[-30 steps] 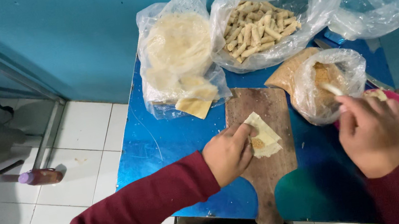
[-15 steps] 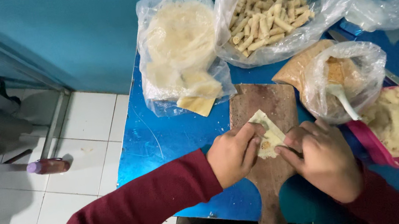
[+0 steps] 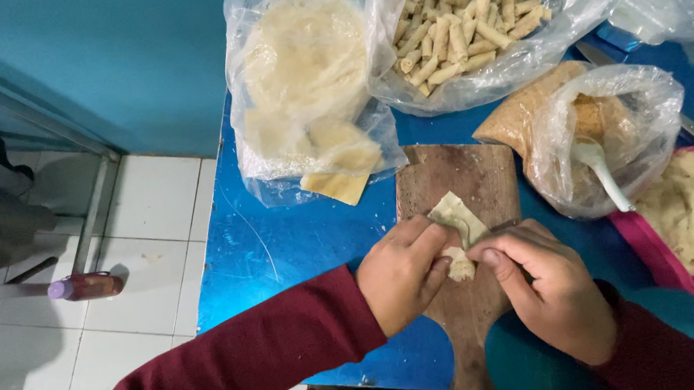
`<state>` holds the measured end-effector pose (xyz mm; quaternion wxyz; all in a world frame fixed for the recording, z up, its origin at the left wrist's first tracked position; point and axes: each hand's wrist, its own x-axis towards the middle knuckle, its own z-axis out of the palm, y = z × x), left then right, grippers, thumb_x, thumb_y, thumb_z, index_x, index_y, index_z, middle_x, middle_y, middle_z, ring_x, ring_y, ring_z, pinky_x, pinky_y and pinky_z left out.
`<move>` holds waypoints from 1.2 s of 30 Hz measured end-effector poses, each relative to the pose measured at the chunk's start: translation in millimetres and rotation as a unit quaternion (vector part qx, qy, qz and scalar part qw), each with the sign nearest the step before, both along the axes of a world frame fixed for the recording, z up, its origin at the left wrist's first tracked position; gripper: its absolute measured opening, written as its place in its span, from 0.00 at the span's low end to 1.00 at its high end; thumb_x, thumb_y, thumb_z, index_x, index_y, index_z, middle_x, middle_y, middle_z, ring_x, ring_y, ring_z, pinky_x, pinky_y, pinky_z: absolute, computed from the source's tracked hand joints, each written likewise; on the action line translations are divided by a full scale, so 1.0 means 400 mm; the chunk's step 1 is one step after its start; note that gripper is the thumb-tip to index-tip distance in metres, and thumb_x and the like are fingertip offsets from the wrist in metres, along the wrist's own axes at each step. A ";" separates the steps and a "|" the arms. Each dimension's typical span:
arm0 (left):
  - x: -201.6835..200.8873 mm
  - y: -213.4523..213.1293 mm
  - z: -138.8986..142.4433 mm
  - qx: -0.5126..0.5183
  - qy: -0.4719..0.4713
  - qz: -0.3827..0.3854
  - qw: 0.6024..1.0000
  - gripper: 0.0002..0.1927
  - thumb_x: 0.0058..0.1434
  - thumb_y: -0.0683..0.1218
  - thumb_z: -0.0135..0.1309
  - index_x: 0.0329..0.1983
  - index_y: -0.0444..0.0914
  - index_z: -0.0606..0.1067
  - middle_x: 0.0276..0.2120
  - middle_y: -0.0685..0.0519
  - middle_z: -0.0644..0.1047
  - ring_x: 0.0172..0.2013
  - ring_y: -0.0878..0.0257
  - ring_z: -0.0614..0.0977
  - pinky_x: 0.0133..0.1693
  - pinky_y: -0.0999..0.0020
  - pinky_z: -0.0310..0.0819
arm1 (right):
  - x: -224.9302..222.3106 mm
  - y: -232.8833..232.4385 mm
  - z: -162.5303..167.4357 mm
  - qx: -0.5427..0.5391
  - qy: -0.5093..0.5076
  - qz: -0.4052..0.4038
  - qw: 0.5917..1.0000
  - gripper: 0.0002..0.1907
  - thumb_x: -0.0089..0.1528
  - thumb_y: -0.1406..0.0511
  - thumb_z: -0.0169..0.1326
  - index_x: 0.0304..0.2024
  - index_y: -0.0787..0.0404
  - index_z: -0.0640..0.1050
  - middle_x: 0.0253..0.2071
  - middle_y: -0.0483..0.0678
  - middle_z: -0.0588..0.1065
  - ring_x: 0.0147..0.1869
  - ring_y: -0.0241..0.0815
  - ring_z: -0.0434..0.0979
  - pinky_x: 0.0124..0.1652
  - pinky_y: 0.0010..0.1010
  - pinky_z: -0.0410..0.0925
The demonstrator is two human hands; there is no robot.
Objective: The person places a square pastry wrapper on a wooden board, spoons filling from a pink bowl onto it, sprinkles brown powder from a plastic bag over the filling, then folds the wrapper over the filling and sets the folded piece aside. They repeat this filling and folding cycle with additional wrappers.
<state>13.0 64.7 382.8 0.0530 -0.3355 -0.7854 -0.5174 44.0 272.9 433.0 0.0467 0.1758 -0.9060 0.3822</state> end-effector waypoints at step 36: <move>-0.001 -0.010 -0.013 -0.127 0.076 0.003 0.989 0.09 0.58 0.40 0.58 0.43 0.39 0.79 0.40 0.50 0.76 0.44 0.51 0.78 0.44 0.60 0.76 | 0.004 -0.014 0.006 0.192 0.148 0.041 0.969 0.13 0.52 0.64 0.62 0.40 0.58 0.83 0.40 0.41 0.79 0.43 0.44 0.75 0.42 0.37 0.63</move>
